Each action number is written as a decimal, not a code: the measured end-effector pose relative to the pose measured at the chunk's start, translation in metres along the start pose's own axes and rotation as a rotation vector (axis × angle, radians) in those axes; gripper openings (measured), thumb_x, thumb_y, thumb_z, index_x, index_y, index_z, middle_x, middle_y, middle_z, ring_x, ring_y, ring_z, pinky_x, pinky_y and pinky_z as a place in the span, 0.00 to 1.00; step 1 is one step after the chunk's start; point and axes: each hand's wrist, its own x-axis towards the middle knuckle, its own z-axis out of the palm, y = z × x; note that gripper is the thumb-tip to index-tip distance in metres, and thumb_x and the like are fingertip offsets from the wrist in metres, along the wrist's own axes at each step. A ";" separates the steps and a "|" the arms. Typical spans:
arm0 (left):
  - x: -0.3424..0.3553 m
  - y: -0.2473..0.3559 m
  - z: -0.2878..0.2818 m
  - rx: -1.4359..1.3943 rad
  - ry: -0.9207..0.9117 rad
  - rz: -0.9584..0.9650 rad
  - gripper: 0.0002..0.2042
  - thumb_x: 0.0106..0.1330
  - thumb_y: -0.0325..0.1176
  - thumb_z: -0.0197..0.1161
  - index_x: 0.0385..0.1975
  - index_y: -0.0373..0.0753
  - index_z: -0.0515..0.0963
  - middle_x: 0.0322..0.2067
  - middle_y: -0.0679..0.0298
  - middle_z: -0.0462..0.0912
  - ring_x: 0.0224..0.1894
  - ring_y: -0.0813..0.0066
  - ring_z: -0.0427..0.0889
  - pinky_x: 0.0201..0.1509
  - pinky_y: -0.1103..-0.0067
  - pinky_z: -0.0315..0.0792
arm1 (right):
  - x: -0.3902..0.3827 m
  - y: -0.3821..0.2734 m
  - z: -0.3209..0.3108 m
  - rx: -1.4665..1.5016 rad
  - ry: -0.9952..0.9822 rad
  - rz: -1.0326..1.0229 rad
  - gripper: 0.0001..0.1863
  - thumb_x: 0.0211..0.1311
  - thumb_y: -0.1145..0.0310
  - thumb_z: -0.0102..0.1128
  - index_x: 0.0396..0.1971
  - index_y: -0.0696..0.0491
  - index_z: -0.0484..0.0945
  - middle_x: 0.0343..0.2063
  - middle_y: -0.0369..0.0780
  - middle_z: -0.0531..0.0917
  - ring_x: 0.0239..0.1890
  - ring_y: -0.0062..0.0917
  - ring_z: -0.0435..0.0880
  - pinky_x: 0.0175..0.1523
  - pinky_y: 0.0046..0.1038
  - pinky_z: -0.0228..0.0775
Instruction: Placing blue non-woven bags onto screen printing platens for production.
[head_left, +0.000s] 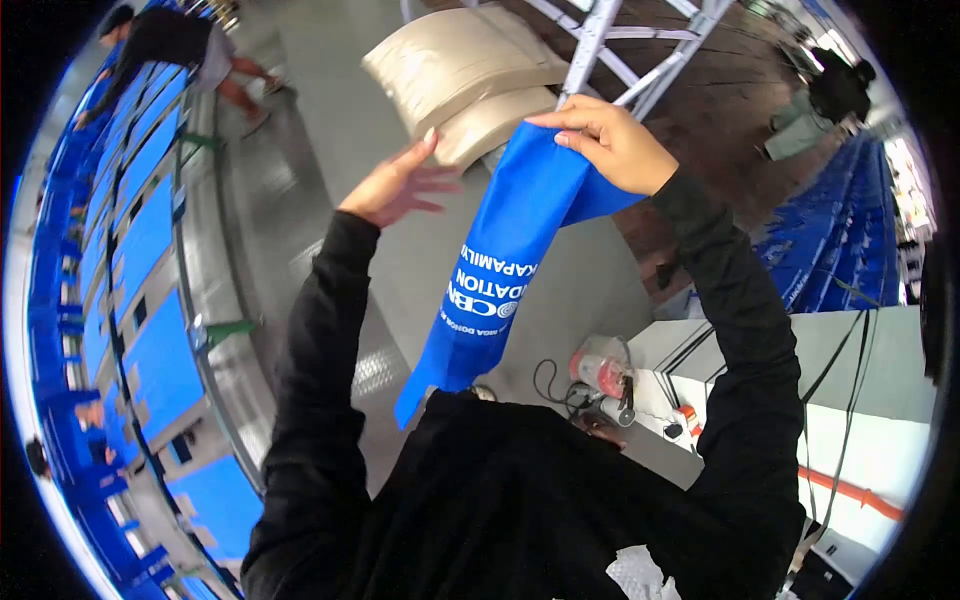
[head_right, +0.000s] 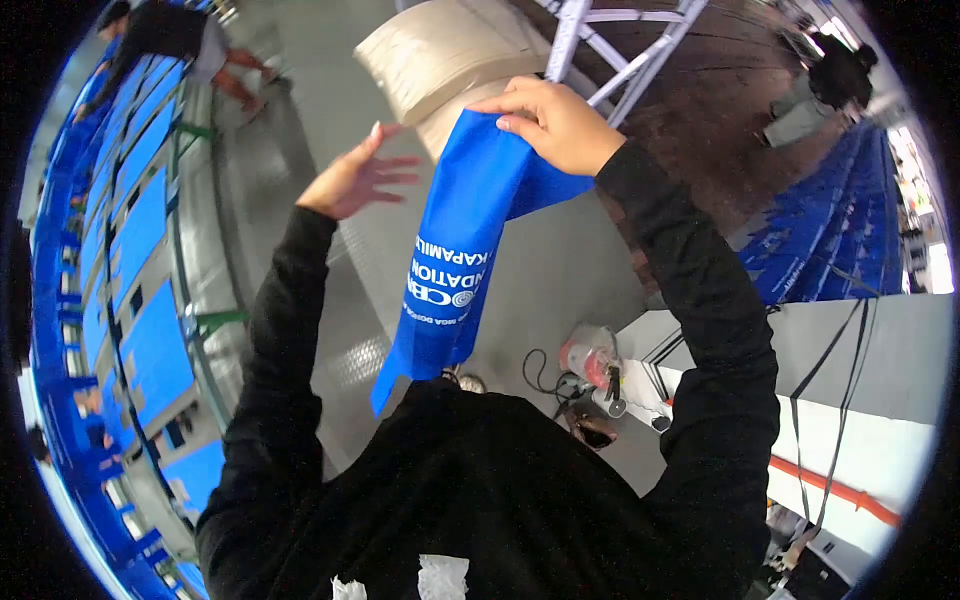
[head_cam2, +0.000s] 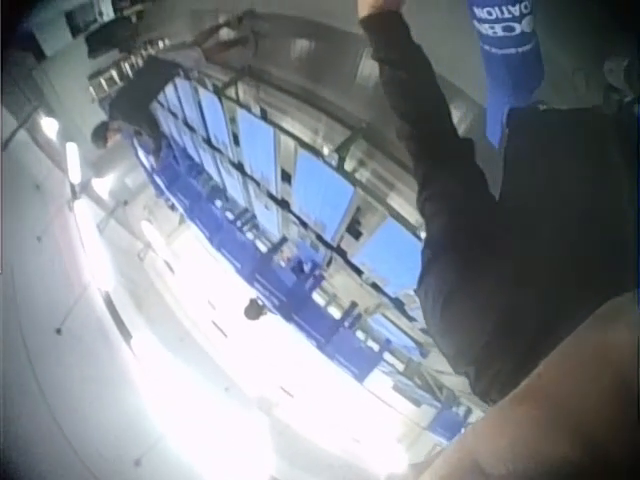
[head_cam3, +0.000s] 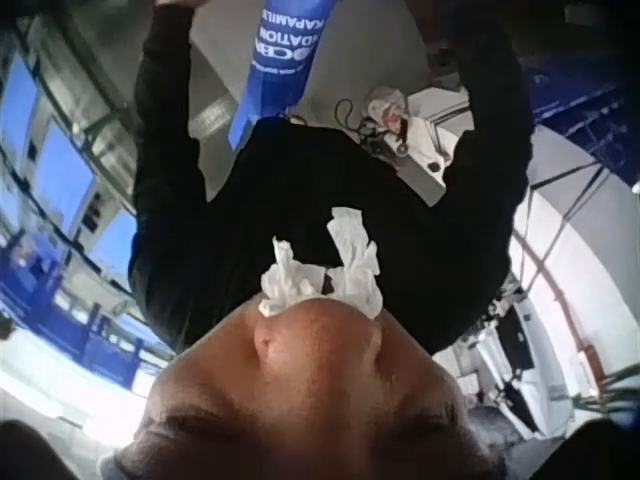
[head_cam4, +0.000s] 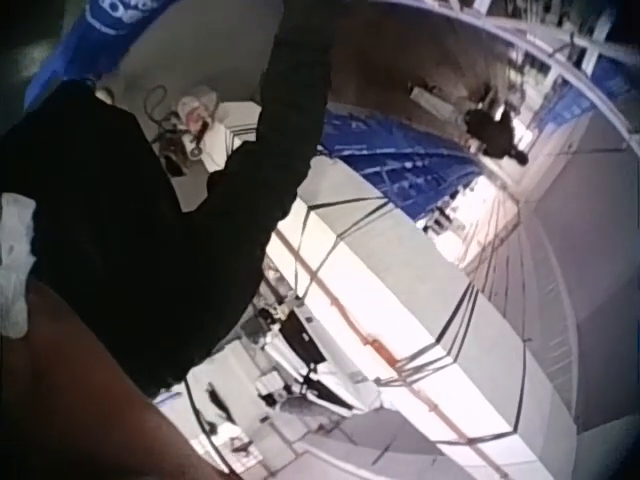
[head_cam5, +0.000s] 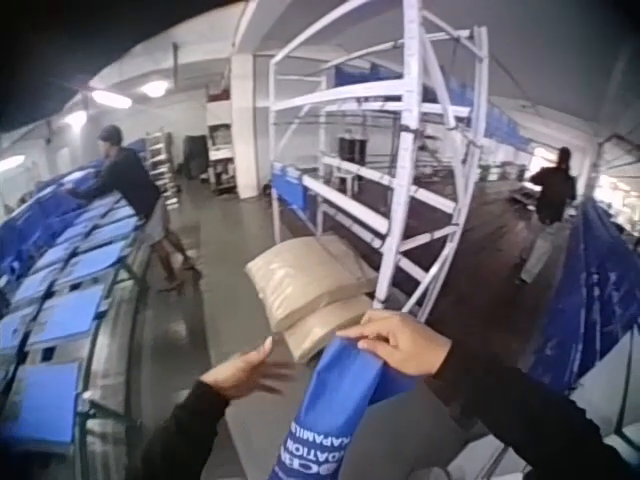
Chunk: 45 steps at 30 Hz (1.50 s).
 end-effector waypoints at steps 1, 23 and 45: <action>0.044 -0.008 0.006 -0.032 -0.198 -0.008 0.37 0.65 0.58 0.51 0.69 0.50 0.48 0.59 0.55 0.66 0.57 0.63 0.68 0.57 0.64 0.65 | -0.008 0.012 -0.019 -0.110 -0.038 0.041 0.17 0.63 0.77 0.49 0.52 0.53 0.76 0.34 0.38 0.70 0.37 0.24 0.72 0.46 0.22 0.64; 0.638 0.152 0.432 1.157 -0.954 0.651 0.09 0.55 0.31 0.68 0.28 0.33 0.77 0.23 0.65 0.79 0.28 0.81 0.75 0.34 0.79 0.69 | -0.367 0.288 -0.359 -0.042 0.486 0.964 0.17 0.54 0.73 0.63 0.45 0.57 0.78 0.34 0.39 0.82 0.35 0.24 0.79 0.44 0.25 0.71; 0.815 0.485 0.581 1.024 0.839 1.690 0.13 0.61 0.37 0.63 0.37 0.32 0.78 0.17 0.59 0.75 0.18 0.73 0.70 0.22 0.75 0.64 | -0.163 0.569 -0.981 -0.178 0.935 0.172 0.13 0.64 0.60 0.57 0.36 0.54 0.71 0.36 0.41 0.85 0.28 0.18 0.83 0.24 0.14 0.65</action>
